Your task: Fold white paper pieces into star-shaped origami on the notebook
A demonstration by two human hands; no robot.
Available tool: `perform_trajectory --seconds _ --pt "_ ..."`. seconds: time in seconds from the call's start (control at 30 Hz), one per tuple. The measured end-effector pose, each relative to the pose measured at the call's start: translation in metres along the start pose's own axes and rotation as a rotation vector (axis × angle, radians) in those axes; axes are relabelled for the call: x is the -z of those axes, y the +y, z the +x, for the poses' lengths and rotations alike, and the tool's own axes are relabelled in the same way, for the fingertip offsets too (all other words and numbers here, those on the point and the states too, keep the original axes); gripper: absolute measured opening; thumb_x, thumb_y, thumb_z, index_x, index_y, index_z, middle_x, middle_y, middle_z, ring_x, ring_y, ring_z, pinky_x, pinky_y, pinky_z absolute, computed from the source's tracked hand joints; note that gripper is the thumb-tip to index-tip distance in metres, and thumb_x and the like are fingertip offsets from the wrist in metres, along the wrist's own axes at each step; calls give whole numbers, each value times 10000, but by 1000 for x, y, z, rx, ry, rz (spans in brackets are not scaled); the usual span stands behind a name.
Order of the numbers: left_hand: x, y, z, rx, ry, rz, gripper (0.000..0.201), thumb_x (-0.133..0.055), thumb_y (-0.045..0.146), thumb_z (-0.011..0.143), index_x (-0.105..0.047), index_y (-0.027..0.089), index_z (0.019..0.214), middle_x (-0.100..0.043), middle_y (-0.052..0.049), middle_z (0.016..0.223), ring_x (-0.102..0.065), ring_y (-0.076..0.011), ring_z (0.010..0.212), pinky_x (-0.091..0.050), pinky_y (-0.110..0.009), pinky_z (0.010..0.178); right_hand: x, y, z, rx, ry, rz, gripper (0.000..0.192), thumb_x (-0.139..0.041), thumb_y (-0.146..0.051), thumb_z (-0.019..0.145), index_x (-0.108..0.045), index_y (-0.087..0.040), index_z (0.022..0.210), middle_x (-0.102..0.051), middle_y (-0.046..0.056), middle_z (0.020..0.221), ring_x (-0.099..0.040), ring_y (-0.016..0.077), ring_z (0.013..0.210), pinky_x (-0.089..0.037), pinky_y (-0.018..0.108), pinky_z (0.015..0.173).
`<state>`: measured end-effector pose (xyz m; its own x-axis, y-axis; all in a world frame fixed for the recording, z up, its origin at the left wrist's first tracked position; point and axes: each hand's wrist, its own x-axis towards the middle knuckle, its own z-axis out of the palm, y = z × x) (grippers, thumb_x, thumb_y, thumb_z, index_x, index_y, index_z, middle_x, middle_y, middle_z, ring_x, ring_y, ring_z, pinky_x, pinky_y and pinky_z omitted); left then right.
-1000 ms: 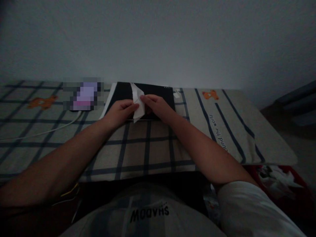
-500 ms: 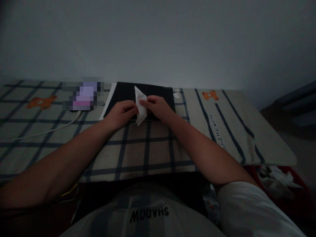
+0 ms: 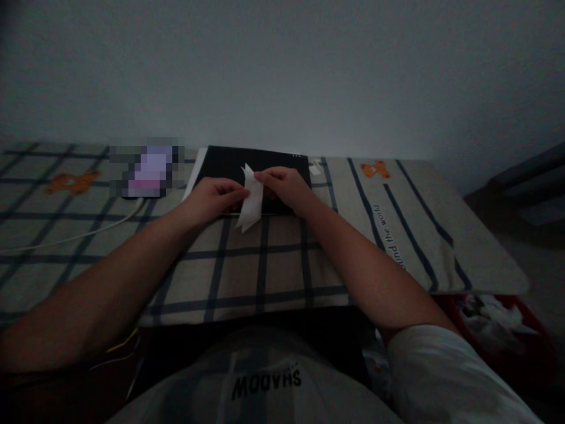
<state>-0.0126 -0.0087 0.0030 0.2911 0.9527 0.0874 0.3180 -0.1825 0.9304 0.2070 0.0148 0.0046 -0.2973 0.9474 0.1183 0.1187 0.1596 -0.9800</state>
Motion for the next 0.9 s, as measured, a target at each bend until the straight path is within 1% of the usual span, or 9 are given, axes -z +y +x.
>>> perform_trajectory --seconds 0.13,0.27,0.33,0.47,0.6,0.67,0.77,0.83,0.9 --pt "1 0 0 -19 -45 13 255 -783 438 863 -810 189 812 -686 -10 675 -550 -122 579 -404 -248 538 7 -3 -1 6 -15 -82 280 -817 -482 887 -800 -202 869 -693 -8 696 -569 132 632 -440 280 609" --pt "1 2 -1 -49 -56 37 243 -770 415 880 -833 186 830 -714 -15 688 -573 -128 592 -433 -251 558 8 -4 -2 -16 2 -91 255 -820 -453 893 -814 -202 850 -702 -3 687 -572 132 639 -441 279 607" --pt "1 2 -1 -50 -59 41 226 -772 402 876 -843 191 835 -748 -26 725 -612 -142 631 -457 -256 578 7 -4 -1 -38 3 -76 248 -830 -444 884 -811 -203 833 -711 1 699 -580 134 650 -453 281 615" --pt "1 3 -2 -43 -76 -5 178 -786 369 868 -857 207 849 -819 -49 846 -707 -177 749 -542 -283 687 5 -6 -1 -75 -5 -33 237 -860 -422 853 -800 -197 807 -708 1 703 -569 129 636 -462 282 615" --pt "0 5 -4 -33 -97 -20 147 -786 342 859 -862 218 835 -832 -48 859 -731 -193 787 -569 -299 735 4 -6 -2 -100 15 -37 191 -866 -372 842 -796 -200 796 -703 0 691 -562 128 628 -455 276 596" --pt "0 6 -4 -25 -85 -18 143 -789 338 848 -857 216 816 -821 -44 829 -714 -186 757 -554 -289 702 2 -5 -2 -94 34 -64 183 -858 -367 849 -799 -201 802 -699 1 679 -563 131 624 -442 272 580" --pt "-1 6 -4 -10 -37 4 173 -797 362 841 -846 203 796 -771 -34 739 -637 -151 649 -467 -255 589 0 -5 -4 -59 51 -112 206 -855 -394 854 -799 -200 815 -689 -1 666 -562 133 613 -426 274 570" --pt "-1 6 -3 5 16 3 214 -810 405 842 -850 196 837 -730 -22 693 -571 -129 586 -398 -244 532 -1 -5 -4 -25 48 -131 219 -850 -410 856 -798 -200 820 -694 -1 673 -572 136 618 -434 280 585" --pt "-2 6 -3 16 73 -37 249 -819 433 839 -852 191 891 -708 -12 681 -524 -114 553 -362 -241 509 -2 -4 -5 12 39 -147 233 -839 -426 859 -800 -199 823 -708 4 692 -589 141 634 -446 288 607"
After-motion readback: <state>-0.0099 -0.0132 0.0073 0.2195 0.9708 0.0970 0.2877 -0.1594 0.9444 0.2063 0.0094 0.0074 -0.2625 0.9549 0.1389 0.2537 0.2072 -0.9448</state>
